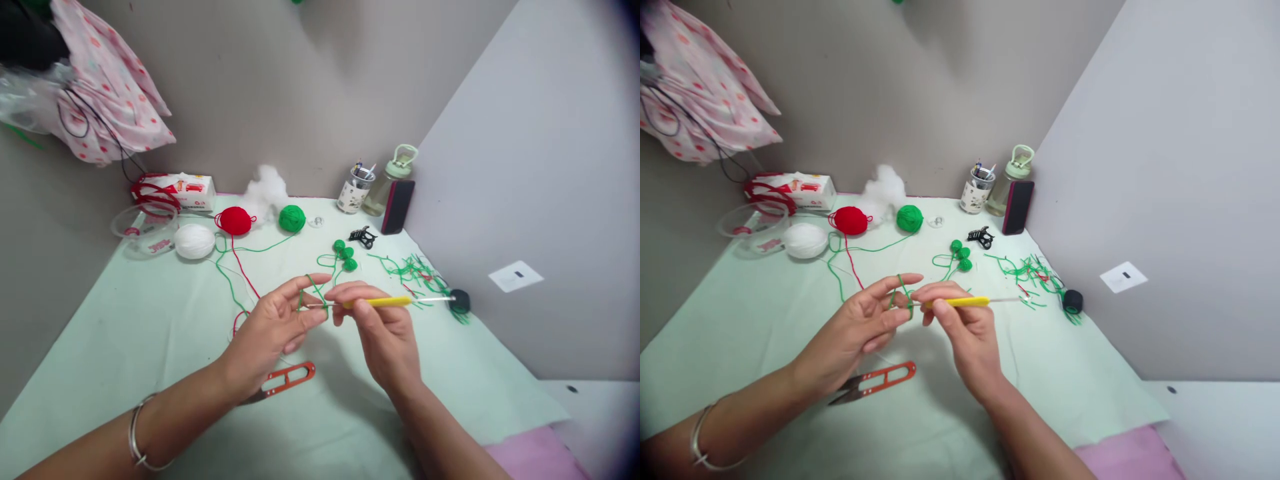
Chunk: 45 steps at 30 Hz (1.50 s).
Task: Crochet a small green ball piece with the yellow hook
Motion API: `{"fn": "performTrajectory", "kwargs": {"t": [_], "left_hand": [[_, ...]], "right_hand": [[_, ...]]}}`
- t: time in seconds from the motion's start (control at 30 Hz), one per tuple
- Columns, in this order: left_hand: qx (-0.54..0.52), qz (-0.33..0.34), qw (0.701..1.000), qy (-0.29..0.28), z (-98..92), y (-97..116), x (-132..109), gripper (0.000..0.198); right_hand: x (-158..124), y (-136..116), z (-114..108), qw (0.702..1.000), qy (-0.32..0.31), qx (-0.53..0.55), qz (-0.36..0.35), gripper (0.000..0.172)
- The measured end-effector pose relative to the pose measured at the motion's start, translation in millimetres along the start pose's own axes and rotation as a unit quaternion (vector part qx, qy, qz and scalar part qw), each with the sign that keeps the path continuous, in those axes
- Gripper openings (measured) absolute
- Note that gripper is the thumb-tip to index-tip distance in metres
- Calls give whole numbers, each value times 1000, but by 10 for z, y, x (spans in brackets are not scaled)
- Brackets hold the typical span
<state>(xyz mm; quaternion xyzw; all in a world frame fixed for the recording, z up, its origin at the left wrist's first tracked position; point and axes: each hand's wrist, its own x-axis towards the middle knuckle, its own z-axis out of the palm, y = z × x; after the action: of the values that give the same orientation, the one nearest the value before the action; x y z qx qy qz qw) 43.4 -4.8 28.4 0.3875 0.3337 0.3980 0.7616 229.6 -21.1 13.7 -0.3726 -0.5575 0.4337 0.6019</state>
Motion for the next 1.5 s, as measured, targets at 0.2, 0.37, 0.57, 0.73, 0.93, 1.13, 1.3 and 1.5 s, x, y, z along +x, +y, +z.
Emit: {"fn": "performTrajectory", "kwargs": {"t": [0.2, 0.37, 0.57, 0.73, 0.93, 1.13, 1.3, 1.5], "left_hand": [[30, 2, 999, 17, 2, -30, 4, 49], [31, 13, 999, 24, -6, 38, -1, 42], [26, 17, 999, 18, -8, 26, -6, 38], [13, 14, 1000, 8, -2, -17, 8, 40], [9, 20, 999, 28, 8, -48, 29, 43], [-35, -7, 999, 13, 23, -92, -18, 59], [-98, -47, 994, -9, -20, -18, 32, 43], [-66, -9, 998, 17, -22, -23, 39, 32]], "right_hand": [[-29, 16, -14, 1000, 2, -2, -7, 20], [-55, -48, -8, 1000, 11, -10, -27, 24], [-113, -62, 16, 991, 14, -89, -97, 24], [-71, -25, 25, 999, 42, -1, -23, 22], [-119, -36, 48, 983, 20, -141, -112, 24], [-188, -3, 21, 918, -30, -338, -205, 35], [-101, -25, -26, 956, 24, -230, -183, 29], [-13, -33, -17, 997, 19, -49, -63, 21]]}}
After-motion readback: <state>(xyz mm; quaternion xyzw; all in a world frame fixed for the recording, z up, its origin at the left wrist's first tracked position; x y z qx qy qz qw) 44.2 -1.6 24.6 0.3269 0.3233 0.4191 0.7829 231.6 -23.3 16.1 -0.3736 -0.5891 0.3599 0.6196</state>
